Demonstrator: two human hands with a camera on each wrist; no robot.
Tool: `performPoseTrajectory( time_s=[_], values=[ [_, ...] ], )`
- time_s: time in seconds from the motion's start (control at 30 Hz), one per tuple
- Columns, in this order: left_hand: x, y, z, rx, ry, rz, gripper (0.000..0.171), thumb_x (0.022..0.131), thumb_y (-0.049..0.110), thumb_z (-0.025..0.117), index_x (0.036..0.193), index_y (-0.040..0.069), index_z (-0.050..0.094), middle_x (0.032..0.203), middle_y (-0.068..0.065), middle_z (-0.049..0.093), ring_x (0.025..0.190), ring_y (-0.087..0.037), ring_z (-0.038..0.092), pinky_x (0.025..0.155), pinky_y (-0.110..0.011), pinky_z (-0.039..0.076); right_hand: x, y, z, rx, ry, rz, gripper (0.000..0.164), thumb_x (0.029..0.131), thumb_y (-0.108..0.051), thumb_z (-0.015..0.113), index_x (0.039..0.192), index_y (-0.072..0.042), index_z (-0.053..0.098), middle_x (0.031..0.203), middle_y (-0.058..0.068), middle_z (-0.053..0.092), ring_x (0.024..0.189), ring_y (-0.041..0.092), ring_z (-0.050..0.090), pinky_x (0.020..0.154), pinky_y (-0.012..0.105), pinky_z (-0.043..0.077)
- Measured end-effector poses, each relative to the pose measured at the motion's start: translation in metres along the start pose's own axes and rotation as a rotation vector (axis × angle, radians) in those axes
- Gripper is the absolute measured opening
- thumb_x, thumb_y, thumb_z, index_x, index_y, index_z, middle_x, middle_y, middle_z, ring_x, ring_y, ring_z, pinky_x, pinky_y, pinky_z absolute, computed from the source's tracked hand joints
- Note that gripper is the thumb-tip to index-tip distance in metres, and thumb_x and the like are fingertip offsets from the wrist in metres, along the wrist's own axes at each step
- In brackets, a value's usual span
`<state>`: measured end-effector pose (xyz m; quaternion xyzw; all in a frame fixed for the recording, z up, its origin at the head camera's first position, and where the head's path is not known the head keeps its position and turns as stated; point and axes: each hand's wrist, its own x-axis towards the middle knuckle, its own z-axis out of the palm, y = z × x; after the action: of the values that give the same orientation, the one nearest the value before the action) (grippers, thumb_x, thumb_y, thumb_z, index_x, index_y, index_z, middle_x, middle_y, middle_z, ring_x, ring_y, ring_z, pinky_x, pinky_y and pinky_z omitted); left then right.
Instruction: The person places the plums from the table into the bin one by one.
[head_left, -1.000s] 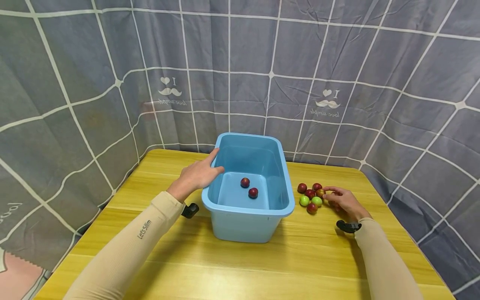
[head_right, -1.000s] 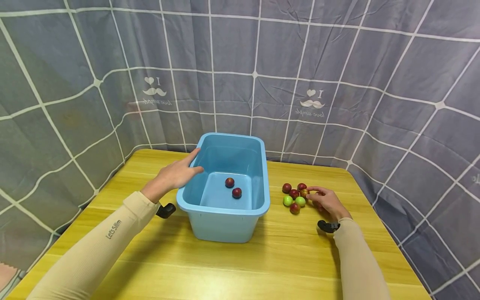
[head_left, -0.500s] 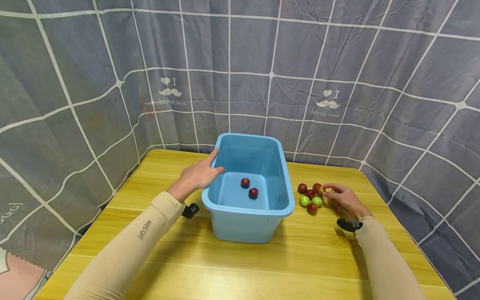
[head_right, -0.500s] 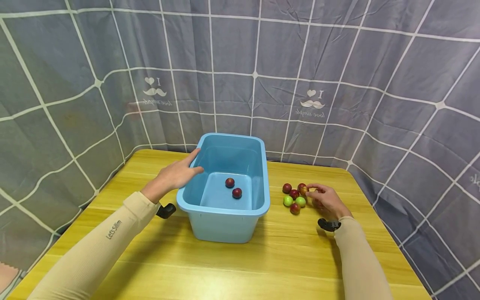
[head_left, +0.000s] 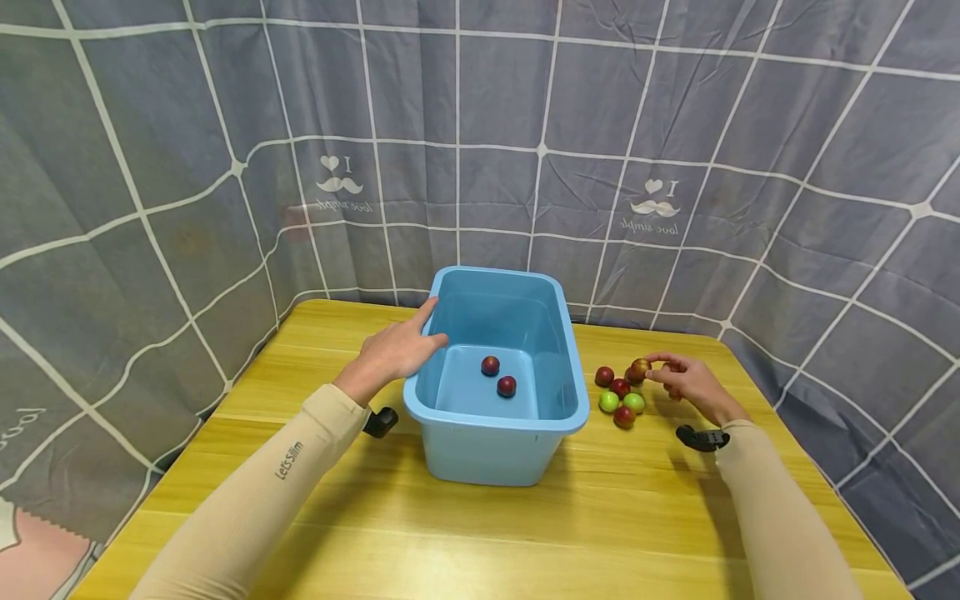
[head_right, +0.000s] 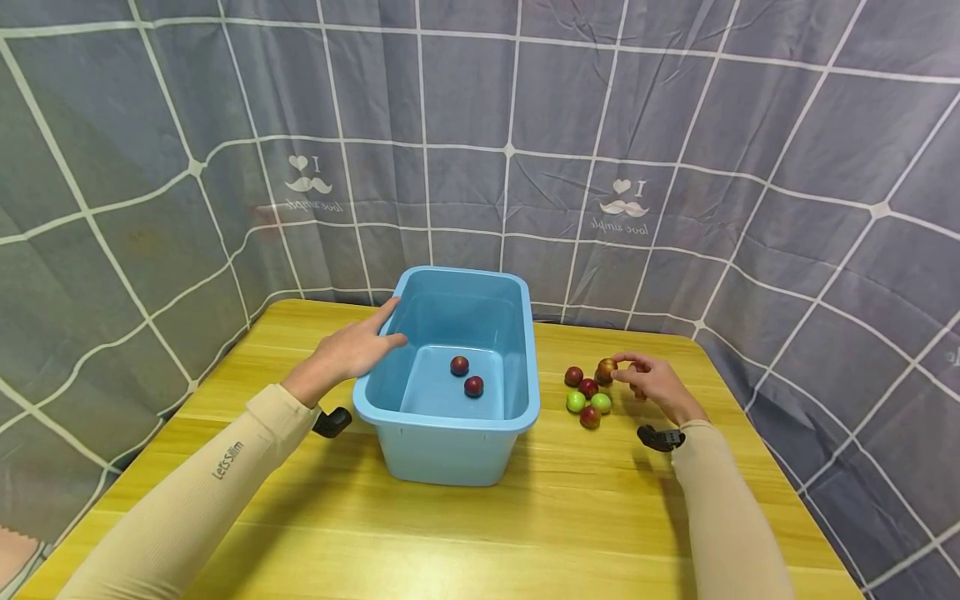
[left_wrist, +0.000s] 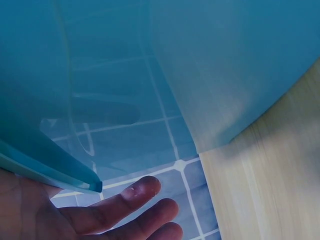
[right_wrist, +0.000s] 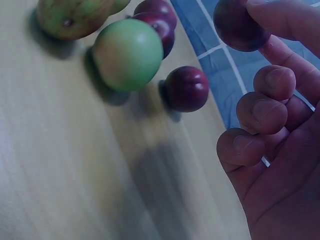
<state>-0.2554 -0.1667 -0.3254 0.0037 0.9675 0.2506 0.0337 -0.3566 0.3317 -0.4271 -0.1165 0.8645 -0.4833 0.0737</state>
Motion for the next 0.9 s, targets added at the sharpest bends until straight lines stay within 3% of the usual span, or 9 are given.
performPoseTrajectory(
  time_s=[0.33,0.6,0.9],
  values=[
    [0.0,-0.001,0.0,0.018,0.004,0.008,0.077,0.097,0.057,0.039,0.163,0.038,0.004,0.154,-0.013,0.047,0.116,-0.037,0.061,0.073,-0.046,0.048,0.003,-0.018,-0.008,0.057,-0.032,-0.056,0.047,0.097,-0.03,0.069,0.133,-0.003,0.056,0.075,-0.003,0.044,0.062,0.014,0.039,0.061,0.032,0.038],
    [0.0,-0.001,0.0,0.014,0.006,0.01,0.077,0.097,0.057,0.04,0.163,0.038,0.004,0.155,-0.013,0.046,0.12,-0.038,0.06,0.074,-0.045,0.048,0.006,-0.039,-0.012,0.002,-0.025,-0.114,0.042,0.098,-0.027,0.067,0.131,-0.002,0.057,0.075,0.001,0.045,0.058,0.019,0.04,0.059,0.036,0.04],
    [0.0,-0.001,-0.001,0.015,0.001,0.007,0.078,0.097,0.057,0.04,0.163,0.038,0.004,0.156,-0.013,0.045,0.119,-0.038,0.06,0.073,-0.045,0.048,0.007,-0.065,-0.012,-0.014,-0.042,-0.166,0.044,0.097,-0.024,0.068,0.132,0.0,0.057,0.074,0.002,0.05,0.058,0.019,0.041,0.057,0.031,0.041]
  ],
)
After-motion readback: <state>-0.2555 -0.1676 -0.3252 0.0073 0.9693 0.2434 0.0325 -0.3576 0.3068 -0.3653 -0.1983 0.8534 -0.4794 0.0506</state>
